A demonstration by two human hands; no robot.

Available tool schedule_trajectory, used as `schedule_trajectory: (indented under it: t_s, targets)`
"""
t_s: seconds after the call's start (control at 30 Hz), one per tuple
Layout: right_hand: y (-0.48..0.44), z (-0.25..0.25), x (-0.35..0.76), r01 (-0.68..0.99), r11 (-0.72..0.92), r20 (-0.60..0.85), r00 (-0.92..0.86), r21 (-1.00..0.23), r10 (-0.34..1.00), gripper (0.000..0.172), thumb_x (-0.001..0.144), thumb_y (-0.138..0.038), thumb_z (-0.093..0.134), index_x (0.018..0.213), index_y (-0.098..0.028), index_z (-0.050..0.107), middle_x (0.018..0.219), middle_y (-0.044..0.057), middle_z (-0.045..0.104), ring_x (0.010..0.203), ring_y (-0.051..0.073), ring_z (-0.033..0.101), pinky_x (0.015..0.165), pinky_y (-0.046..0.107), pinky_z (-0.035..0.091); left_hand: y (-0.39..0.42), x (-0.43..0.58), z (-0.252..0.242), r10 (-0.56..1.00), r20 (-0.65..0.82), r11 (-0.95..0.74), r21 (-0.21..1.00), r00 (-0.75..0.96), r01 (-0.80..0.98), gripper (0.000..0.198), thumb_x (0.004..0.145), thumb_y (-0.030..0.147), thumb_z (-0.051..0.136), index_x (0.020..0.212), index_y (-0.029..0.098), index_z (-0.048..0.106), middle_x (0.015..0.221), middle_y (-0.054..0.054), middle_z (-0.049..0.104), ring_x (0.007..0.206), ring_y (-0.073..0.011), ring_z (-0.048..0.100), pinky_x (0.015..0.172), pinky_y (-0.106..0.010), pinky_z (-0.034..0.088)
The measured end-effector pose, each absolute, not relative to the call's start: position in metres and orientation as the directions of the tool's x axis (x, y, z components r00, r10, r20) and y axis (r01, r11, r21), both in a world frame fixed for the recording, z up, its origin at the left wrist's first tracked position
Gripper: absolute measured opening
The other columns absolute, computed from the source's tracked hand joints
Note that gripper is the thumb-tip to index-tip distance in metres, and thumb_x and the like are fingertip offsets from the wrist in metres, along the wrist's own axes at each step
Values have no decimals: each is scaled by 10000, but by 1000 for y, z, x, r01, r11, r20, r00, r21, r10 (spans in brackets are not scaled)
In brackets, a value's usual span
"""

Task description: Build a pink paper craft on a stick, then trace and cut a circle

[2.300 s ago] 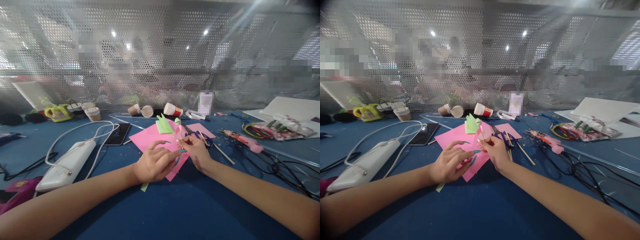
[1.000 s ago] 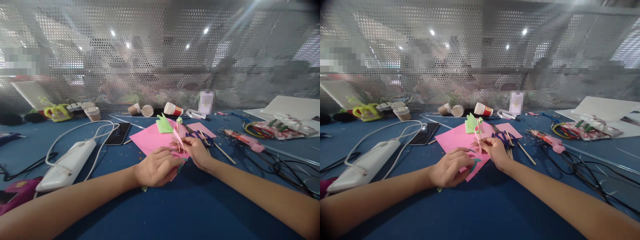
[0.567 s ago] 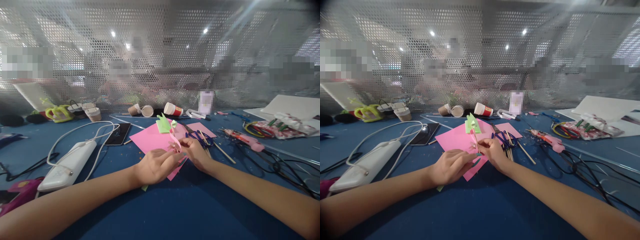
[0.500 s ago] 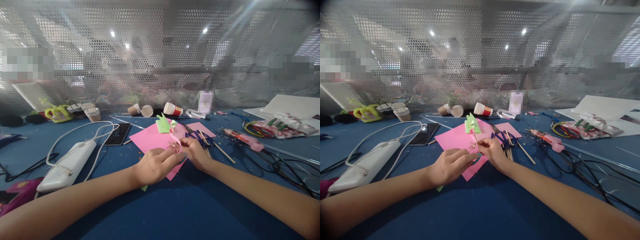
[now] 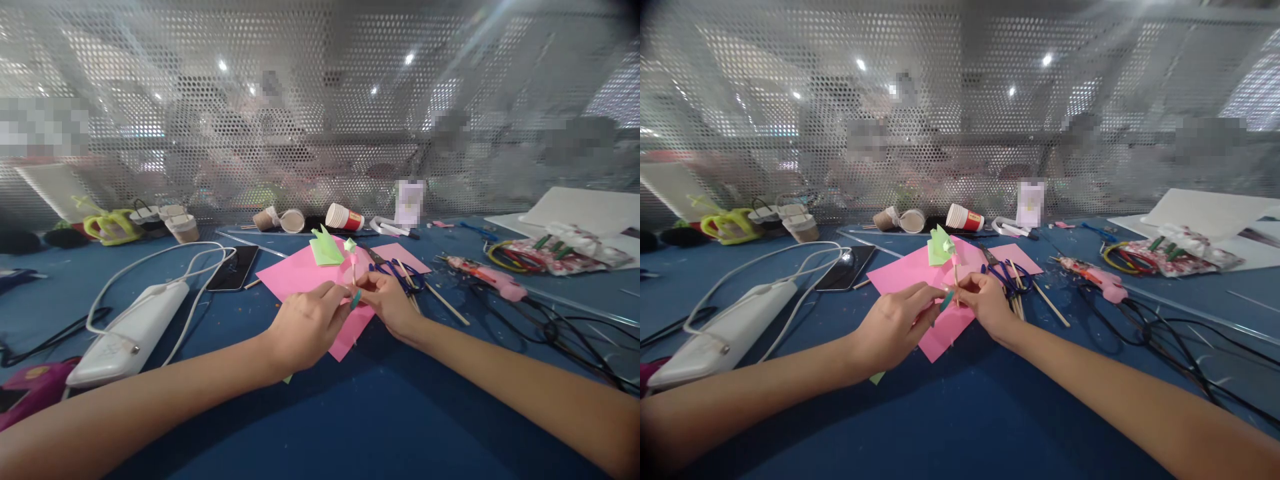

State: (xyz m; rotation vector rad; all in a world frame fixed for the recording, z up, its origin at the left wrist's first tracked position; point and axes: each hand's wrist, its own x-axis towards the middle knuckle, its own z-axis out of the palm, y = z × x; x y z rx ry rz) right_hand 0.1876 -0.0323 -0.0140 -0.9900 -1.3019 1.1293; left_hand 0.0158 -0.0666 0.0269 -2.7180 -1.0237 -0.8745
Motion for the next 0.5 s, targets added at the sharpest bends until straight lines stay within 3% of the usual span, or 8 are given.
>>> schedule_trajectory:
  t_s: [0.23,0.37,0.5]
  targets:
    - [-32,-14,188,-12,203,203,-28,-979,979,450,529,-527,787,586,-194,489,550,-24,544,509,111,487,505,259,382,-61,13,25,508,611,-788,43,608,614,223,938,186,359,858,140,563,699,-23,590,543,-112,543,506,-235,451]
    - [-30,-18,191,42,244,243,-25,-969,970,436,596,-545,754,609,-188,504,553,-9,569,516,119,500,505,258,374,-48,3,19,262,780,-860,-77,568,504,149,907,117,388,908,130,537,663,-17,553,539,-111,504,502,-231,435]
    - [-27,-20,193,86,260,258,-33,-962,966,412,641,-540,731,631,-182,526,588,11,609,561,138,553,559,278,433,-40,-2,10,76,780,-901,-213,621,378,161,863,67,401,951,128,522,674,-31,563,586,-134,527,545,-259,465]
